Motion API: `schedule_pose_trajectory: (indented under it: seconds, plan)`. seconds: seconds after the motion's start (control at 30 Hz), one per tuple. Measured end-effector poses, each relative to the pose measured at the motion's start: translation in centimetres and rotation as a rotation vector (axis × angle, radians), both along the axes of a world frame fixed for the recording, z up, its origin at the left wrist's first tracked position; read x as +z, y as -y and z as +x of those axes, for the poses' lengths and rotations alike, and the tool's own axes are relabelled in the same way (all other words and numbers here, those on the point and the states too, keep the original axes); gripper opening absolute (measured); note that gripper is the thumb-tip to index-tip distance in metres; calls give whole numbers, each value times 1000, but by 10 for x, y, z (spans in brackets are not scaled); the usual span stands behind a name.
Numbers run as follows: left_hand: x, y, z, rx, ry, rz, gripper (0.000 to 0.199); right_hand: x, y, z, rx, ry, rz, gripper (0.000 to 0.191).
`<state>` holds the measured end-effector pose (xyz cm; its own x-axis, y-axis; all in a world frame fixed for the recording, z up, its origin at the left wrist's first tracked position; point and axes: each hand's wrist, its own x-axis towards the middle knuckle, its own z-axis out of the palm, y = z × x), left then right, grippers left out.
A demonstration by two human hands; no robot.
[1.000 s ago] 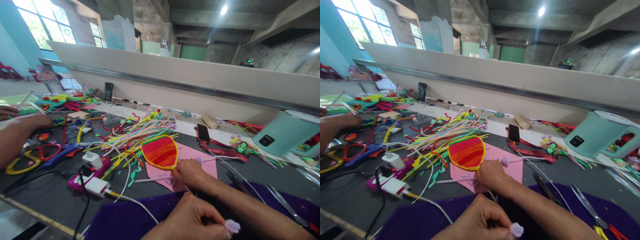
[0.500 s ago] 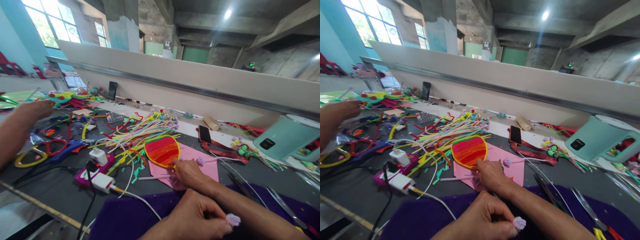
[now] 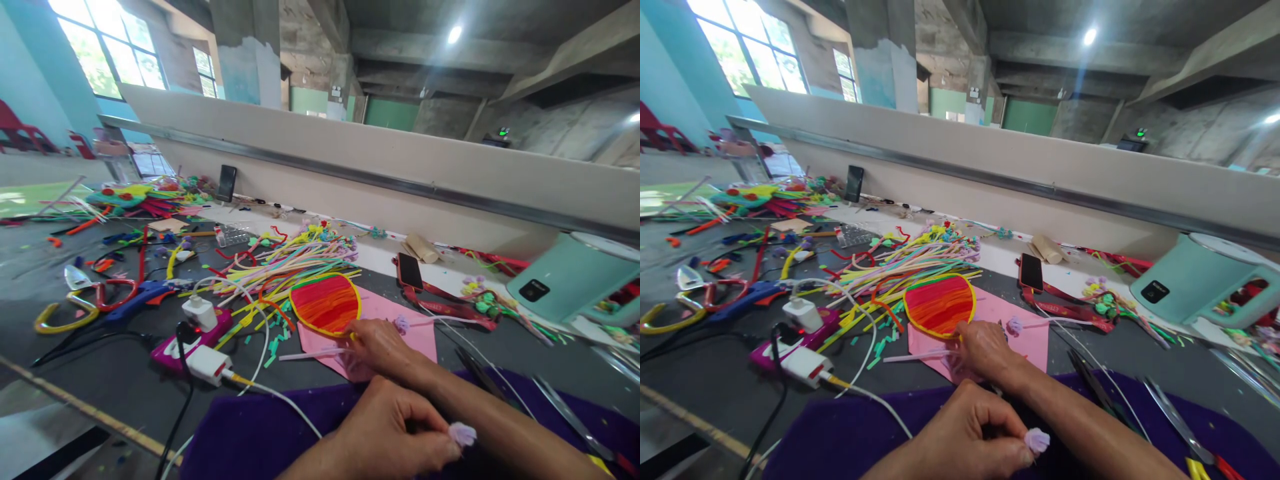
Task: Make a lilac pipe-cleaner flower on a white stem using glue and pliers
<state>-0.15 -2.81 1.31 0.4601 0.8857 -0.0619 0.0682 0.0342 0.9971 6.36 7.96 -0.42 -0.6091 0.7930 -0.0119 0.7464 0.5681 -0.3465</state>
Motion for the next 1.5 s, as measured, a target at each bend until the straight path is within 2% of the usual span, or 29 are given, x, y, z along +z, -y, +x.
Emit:
schedule_pose_trajectory:
  seconds: [0.27,0.4,0.57,0.73,1.0,1.3,1.5]
  plan:
    - [0,-2,-3,-22,-27,-19,25,0,-16,20,-28,-370,-210,32]
    - [3,-3,-4,-15,-29,-8,25,13,-9,37,-24,-561,-331,32]
    - [3,-4,-3,-18,-1,-6,22,29,0,60,-71,-935,-625,31]
    - [2,-5,-1,-20,-3,-14,21,30,-2,75,-102,-1114,-797,34]
    - [6,-5,0,26,23,-29,17,31,1,78,-115,-1310,-925,25]
    - [-1,-18,-6,260,272,-165,27,34,-2,78,-85,-1391,-945,18]
    - [9,-27,-19,618,597,-91,18,31,-4,82,-69,-1382,-930,18]
